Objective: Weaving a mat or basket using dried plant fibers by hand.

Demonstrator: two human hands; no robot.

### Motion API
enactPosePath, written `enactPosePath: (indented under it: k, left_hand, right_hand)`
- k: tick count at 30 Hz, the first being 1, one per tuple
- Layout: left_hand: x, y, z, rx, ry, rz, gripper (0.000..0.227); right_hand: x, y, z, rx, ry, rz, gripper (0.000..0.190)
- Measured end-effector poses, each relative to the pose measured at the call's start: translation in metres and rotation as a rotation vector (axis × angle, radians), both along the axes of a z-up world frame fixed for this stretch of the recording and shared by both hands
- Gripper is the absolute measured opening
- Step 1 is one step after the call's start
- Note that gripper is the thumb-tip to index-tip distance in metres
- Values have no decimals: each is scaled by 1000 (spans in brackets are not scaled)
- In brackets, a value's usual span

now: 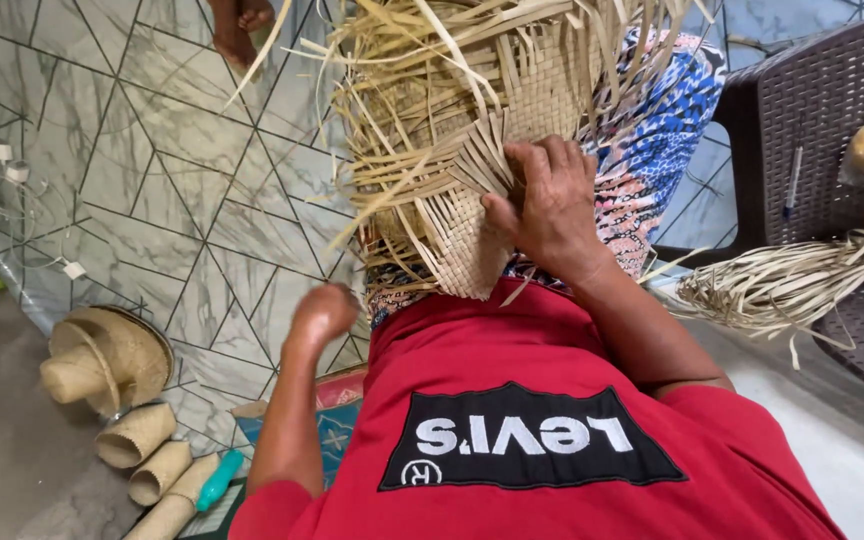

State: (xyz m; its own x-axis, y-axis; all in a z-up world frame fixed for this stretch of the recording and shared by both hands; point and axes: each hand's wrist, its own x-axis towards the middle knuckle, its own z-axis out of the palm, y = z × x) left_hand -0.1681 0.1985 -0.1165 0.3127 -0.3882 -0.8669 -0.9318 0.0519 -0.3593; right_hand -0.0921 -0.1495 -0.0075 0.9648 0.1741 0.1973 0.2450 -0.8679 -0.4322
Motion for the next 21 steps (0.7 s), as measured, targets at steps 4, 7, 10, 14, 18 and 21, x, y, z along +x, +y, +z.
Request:
enactPosePath:
  k: [4, 7, 10, 14, 18, 21]
  left_hand:
    - [47, -55, 166, -744, 571, 1674, 34]
    - [68, -50, 238, -1090, 419, 1639, 20]
    - [89, -49, 244, -1552, 193, 1605, 13]
    - [120, -118, 186, -2151, 220, 1299, 16]
    - [137, -176, 107, -1932, -42, 1090, 34]
    - [147, -193, 67, -1880, -358, 957, 35]
  right_hand:
    - [-1, 4, 6, 24, 40, -1, 66]
    - [-4, 4, -4, -6, -58, 33, 79]
    - [-4, 2, -19, 44, -123, 50, 77]
    - [-3, 2, -28, 137, -197, 118, 72]
    - [-9, 10, -6, 18, -34, 109, 66]
    - [-8, 8, -14, 23, -44, 89, 67]
